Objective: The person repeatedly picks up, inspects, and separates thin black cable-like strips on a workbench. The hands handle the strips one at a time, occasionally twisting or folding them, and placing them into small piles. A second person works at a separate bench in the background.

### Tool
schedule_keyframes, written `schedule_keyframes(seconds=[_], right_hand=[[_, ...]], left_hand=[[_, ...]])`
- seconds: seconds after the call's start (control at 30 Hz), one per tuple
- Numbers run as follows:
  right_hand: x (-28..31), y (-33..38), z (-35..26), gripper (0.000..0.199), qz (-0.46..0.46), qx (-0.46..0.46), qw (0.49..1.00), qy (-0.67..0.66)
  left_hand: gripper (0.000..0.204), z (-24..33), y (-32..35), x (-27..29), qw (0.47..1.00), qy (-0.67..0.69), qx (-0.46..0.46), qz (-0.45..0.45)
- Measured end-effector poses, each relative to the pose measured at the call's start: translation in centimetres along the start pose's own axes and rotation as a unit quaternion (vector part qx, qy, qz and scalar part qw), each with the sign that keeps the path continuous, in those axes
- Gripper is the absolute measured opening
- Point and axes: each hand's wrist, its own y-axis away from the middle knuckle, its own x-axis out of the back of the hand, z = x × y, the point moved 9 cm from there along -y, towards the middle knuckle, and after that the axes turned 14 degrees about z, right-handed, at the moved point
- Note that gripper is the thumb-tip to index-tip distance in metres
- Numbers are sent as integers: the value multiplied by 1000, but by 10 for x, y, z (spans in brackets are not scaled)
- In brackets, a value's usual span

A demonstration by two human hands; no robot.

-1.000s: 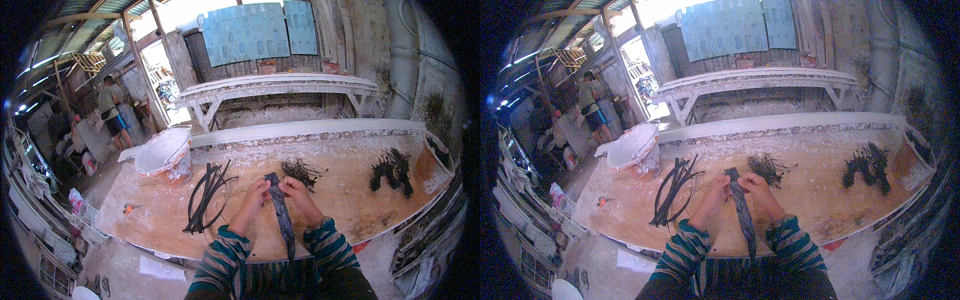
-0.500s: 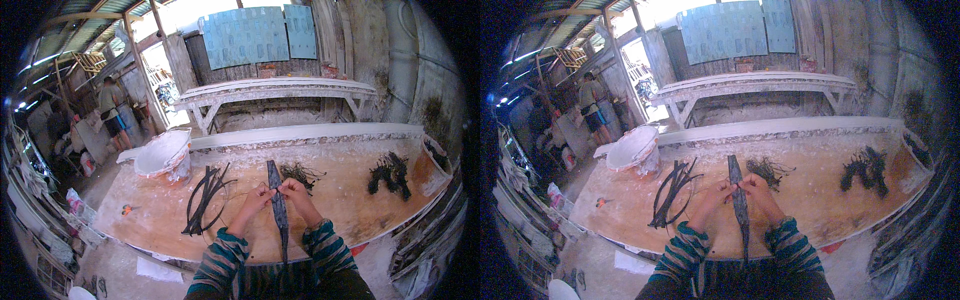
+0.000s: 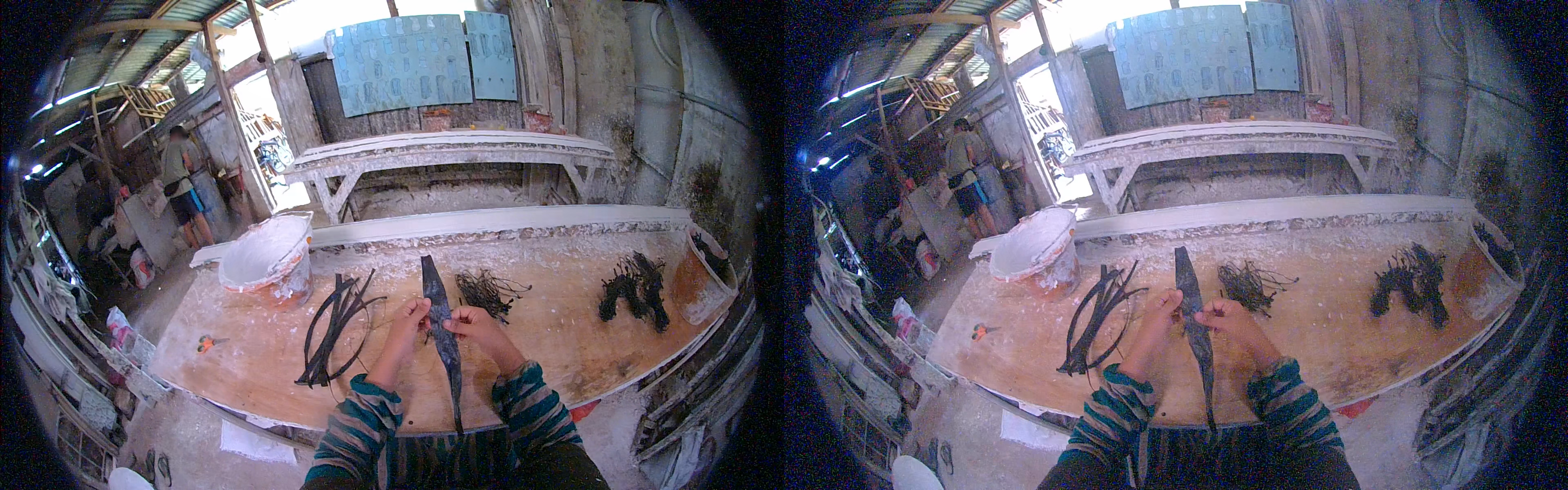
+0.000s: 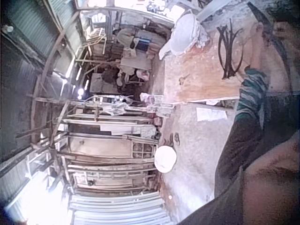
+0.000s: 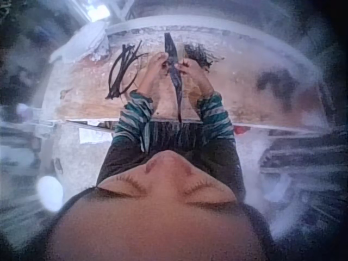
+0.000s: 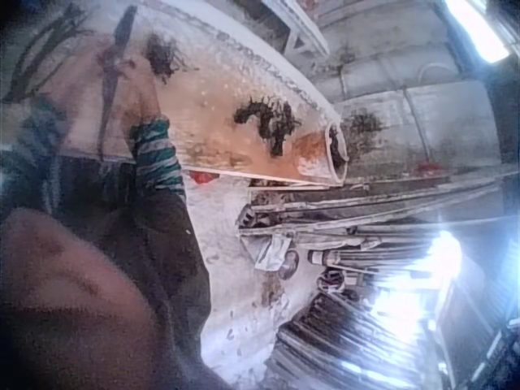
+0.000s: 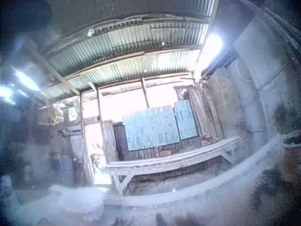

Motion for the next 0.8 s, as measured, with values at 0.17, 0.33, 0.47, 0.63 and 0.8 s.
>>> schedule_keyframes(seconds=[0.17,0.33,0.47,0.63,0.8], right_hand=[[6,-4,5,18,39,22,999,-23],[15,-7,3,20,75,-1,991,-111],[15,-10,11,21,66,-16,983,-168],[9,-5,0,17,64,-1,989,-130],[-3,-1,-2,16,31,99,992,78]], left_hand=[[24,-2,2,-10,996,-71,8,-50],[24,-12,6,-20,984,-118,-14,-131],[24,-7,7,-21,989,-81,-29,-117],[23,0,2,-12,991,-58,-81,-86],[22,8,-9,2,995,-26,-100,-7]])
